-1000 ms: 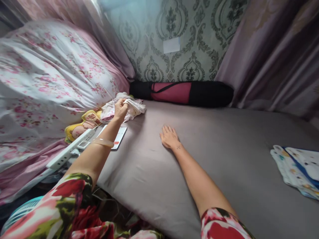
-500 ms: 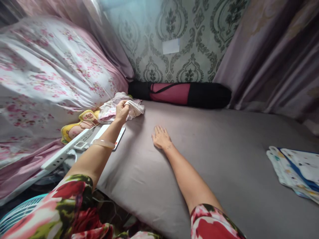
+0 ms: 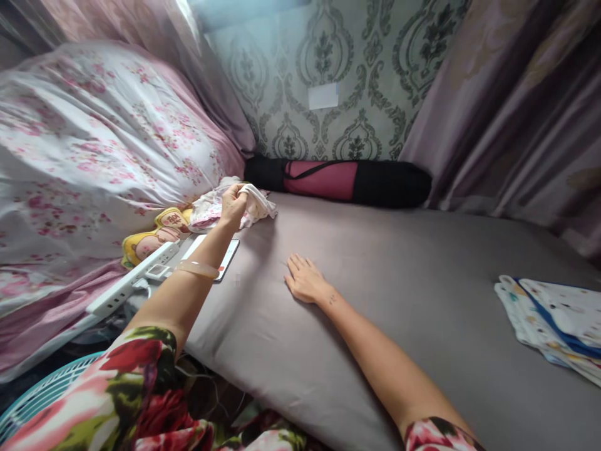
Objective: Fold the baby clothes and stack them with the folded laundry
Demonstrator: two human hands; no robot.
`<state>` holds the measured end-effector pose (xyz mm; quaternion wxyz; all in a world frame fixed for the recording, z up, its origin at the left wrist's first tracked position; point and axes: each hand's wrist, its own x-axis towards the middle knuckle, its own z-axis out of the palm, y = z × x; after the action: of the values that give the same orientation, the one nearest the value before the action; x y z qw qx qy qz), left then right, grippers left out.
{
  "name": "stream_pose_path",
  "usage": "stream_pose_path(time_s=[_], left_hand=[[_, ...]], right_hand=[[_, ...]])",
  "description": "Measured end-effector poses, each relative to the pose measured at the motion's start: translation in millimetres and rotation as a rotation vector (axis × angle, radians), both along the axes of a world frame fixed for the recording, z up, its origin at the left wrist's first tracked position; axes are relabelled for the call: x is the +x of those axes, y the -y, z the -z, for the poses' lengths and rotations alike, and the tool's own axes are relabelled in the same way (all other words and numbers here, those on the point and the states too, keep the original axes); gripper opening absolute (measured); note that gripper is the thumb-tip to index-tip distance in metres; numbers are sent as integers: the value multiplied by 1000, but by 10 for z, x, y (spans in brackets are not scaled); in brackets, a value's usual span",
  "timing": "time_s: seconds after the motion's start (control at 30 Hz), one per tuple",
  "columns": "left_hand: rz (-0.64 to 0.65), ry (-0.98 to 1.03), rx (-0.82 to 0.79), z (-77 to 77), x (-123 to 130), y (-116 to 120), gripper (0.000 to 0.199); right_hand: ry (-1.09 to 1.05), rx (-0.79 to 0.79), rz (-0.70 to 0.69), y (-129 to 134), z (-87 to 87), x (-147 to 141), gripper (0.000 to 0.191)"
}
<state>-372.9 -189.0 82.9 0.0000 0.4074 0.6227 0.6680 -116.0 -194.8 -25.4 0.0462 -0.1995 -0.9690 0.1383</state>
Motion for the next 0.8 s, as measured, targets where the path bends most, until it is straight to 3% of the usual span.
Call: stream_pose_path(time_s=[0.13, 0.27, 0.4, 0.5, 0.67, 0.8], left_hand=[[104, -28, 77, -222, 194, -18, 12], [265, 7, 138, -433, 459, 17, 11], [396, 7, 122, -576, 689, 44, 18], [437, -37, 129, -654, 817, 14, 24], [481, -85, 146, -740, 1058, -36, 23], [482, -124, 115, -738, 1276, -29, 18]], right_hand=[[-78, -46, 8, 49, -171, 279, 44], [-198, -113, 249, -86, -325, 441, 43], [-550, -90, 453, -240, -423, 513, 27], [-743, -87, 433, -226, -543, 541, 45], [-805, -104, 357, 76, -722, 473, 85], [-846, -69, 474, 247, -695, 330, 88]])
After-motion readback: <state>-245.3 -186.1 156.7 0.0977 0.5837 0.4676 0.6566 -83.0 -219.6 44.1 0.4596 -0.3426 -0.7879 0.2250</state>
